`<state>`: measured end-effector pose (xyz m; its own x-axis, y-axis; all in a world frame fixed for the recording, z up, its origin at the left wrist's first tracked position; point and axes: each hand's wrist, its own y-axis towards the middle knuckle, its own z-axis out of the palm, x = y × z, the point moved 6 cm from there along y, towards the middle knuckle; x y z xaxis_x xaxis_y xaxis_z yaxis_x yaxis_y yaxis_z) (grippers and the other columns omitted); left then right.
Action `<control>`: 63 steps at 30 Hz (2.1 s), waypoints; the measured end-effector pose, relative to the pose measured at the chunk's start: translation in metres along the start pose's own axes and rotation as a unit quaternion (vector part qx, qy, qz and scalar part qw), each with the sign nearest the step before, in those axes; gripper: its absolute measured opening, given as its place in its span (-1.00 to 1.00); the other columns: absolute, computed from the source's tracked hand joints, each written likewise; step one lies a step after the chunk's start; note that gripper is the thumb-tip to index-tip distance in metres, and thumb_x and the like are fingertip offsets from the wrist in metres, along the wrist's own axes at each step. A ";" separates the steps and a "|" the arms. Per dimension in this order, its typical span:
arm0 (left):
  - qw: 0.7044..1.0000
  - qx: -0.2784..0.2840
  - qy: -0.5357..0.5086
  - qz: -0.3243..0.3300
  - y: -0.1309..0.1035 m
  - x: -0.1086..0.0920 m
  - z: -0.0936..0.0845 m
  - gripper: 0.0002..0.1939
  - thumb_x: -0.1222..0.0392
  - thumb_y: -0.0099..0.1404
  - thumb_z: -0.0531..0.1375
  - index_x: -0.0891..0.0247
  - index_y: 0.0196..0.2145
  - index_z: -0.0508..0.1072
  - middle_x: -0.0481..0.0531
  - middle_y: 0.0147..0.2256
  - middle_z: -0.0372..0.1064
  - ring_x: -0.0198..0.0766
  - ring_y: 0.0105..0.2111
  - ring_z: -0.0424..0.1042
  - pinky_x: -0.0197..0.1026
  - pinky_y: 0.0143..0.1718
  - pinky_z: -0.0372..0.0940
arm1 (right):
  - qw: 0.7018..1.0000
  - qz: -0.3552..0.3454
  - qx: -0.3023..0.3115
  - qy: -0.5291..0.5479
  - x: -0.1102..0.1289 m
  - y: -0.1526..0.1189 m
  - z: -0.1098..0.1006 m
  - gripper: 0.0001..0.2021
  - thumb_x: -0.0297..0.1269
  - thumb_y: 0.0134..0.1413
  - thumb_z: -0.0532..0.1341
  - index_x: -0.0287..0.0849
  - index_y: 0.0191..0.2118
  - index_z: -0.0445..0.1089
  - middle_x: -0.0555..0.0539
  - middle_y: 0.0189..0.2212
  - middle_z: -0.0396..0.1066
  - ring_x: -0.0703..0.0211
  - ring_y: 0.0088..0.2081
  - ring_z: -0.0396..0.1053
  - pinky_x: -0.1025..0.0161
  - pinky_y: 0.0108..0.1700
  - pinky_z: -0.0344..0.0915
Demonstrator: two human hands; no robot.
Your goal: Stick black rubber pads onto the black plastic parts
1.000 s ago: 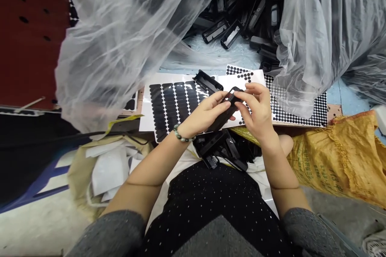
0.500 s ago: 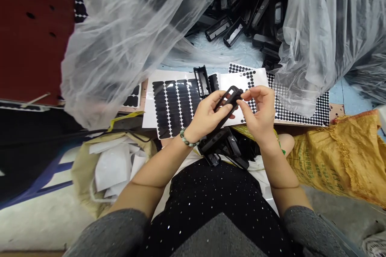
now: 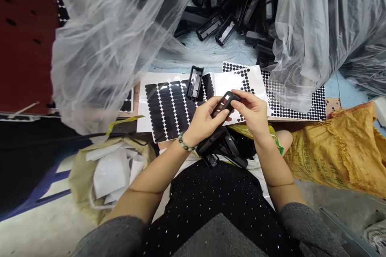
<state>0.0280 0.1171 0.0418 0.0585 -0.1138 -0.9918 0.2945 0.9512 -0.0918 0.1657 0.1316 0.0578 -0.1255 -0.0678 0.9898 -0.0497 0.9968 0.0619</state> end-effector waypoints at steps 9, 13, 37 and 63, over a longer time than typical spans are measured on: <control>0.944 -0.236 0.204 0.109 0.052 0.027 -0.073 -0.74 0.18 0.04 0.37 0.16 -0.30 0.43 0.12 -0.22 0.37 0.08 0.04 0.27 0.02 0.14 0.18 | 0.961 -0.012 0.059 -0.269 -0.034 0.007 -0.025 -0.81 -0.25 0.20 0.16 -0.10 -0.19 0.52 -0.11 -0.21 0.54 0.07 -0.14 0.47 0.02 0.01 0.39; 0.942 -0.264 0.193 0.074 0.075 0.052 -0.101 -0.78 0.32 0.09 0.32 0.16 -0.42 0.32 0.05 -0.37 0.27 0.07 0.11 0.20 -0.02 0.20 0.06 | 0.925 0.018 -0.056 -0.375 -0.056 0.048 -0.040 -0.89 -0.44 0.13 0.14 -0.19 -0.28 0.42 -0.18 -0.24 0.42 0.02 -0.18 0.39 -0.02 -0.01 0.34; 0.954 -0.127 -0.271 0.023 0.025 0.035 -0.018 -0.65 -0.06 0.19 0.28 0.14 -0.13 0.40 0.02 -0.14 0.50 -0.18 0.00 0.45 -0.12 0.01 0.38 | 0.999 0.039 0.026 0.023 -0.021 0.026 0.030 -0.69 0.04 -0.05 0.32 -0.13 -0.41 0.39 -0.06 -0.19 0.31 0.24 -0.25 0.32 0.22 -0.27 0.42; 0.949 -0.218 -0.219 -0.070 0.049 0.088 -0.061 -0.81 0.03 0.32 0.15 0.12 -0.18 0.27 -0.01 -0.26 0.51 -0.28 -0.18 0.57 -0.23 -0.15 0.43 | 0.958 -0.051 0.053 -0.276 -0.044 0.011 0.051 -0.87 -0.40 0.08 0.21 -0.14 -0.46 0.29 -0.16 -0.21 0.32 0.08 -0.17 0.36 0.07 -0.08 0.38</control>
<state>-0.0107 0.1716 -0.0550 0.4671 -0.2646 -0.8437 -0.0877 0.9356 -0.3420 0.1204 0.1437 0.0081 -0.6181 -0.2055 0.7588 -0.1866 0.9760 0.1124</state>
